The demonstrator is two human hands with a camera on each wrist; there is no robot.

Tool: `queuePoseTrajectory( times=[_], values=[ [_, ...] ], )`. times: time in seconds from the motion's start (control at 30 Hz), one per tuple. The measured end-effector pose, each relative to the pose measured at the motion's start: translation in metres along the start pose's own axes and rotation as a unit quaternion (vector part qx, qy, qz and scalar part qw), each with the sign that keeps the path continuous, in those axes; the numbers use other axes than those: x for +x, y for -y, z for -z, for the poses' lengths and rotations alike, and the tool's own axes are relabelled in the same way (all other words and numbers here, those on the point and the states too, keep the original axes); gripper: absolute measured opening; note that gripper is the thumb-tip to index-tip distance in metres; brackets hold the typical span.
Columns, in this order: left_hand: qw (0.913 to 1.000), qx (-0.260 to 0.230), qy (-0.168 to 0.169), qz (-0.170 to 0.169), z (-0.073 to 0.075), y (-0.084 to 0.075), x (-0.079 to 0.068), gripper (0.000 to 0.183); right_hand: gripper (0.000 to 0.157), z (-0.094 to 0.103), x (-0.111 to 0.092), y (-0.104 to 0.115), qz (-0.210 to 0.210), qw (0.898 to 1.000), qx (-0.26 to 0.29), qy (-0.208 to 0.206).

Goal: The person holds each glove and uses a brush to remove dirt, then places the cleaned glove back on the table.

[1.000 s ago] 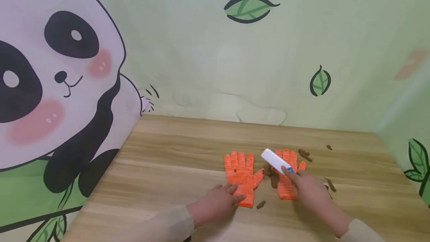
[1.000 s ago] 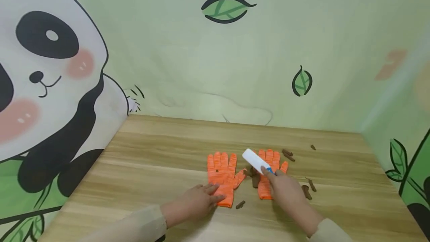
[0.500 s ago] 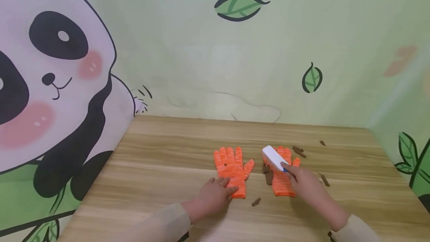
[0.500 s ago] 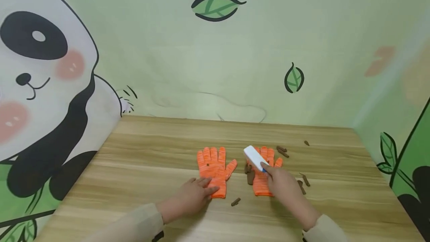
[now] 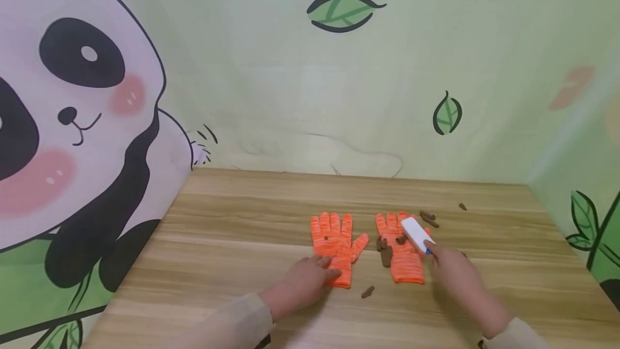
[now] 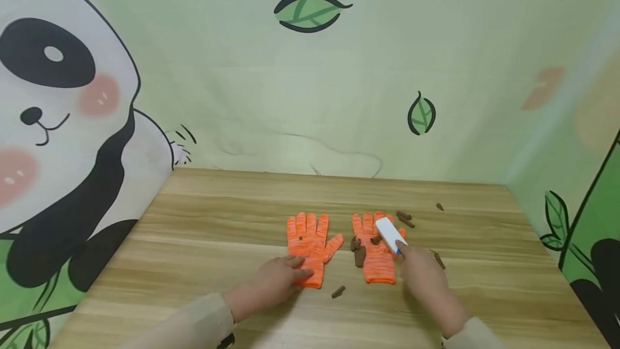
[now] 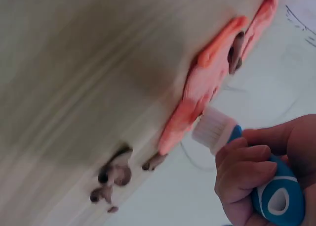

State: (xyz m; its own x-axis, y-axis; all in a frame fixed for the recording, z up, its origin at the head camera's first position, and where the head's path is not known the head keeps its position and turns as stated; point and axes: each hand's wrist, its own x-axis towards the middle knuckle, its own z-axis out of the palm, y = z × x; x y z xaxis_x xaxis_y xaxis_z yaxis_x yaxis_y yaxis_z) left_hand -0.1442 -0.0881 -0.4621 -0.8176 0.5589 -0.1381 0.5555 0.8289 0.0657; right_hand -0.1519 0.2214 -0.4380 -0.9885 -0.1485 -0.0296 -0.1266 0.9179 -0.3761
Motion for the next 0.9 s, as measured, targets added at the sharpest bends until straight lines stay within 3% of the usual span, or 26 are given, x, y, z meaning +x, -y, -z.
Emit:
queuePoseTrajectory(
  times=[0.13,0.23,0.37,0.57,0.67,0.77,0.9],
  values=[
    [0.9999,-0.005,0.009,0.001,0.001,-0.001,-0.001,0.034,0.038,-0.006,-0.008,0.008,0.042,0.998,-0.005,0.036],
    [1.0,-0.007,0.005,-0.005,0.001,0.0,0.0,0.036,0.038,-0.006,-0.013,0.015,0.063,0.998,0.001,0.032],
    [0.9994,0.004,-0.024,-0.024,0.0,0.002,0.003,0.035,0.04,-0.002,-0.015,0.021,0.054,0.999,-0.001,0.001],
    [0.9985,0.022,-0.041,-0.03,-0.004,0.002,0.007,0.027,0.036,-0.009,-0.023,0.022,0.079,0.996,0.016,0.05],
    [0.9979,0.042,-0.044,-0.024,-0.005,0.001,0.008,0.018,0.032,-0.018,-0.029,0.018,0.106,0.994,-0.008,0.038],
    [0.9958,0.08,-0.041,-0.016,-0.003,0.0,0.011,0.007,0.03,-0.022,-0.03,0.012,0.1,0.994,-0.04,0.015],
    [0.9926,0.119,-0.022,-0.005,0.004,0.0,0.013,0.01,0.031,-0.018,-0.028,0.003,0.077,0.995,-0.063,0.009]
  ],
)
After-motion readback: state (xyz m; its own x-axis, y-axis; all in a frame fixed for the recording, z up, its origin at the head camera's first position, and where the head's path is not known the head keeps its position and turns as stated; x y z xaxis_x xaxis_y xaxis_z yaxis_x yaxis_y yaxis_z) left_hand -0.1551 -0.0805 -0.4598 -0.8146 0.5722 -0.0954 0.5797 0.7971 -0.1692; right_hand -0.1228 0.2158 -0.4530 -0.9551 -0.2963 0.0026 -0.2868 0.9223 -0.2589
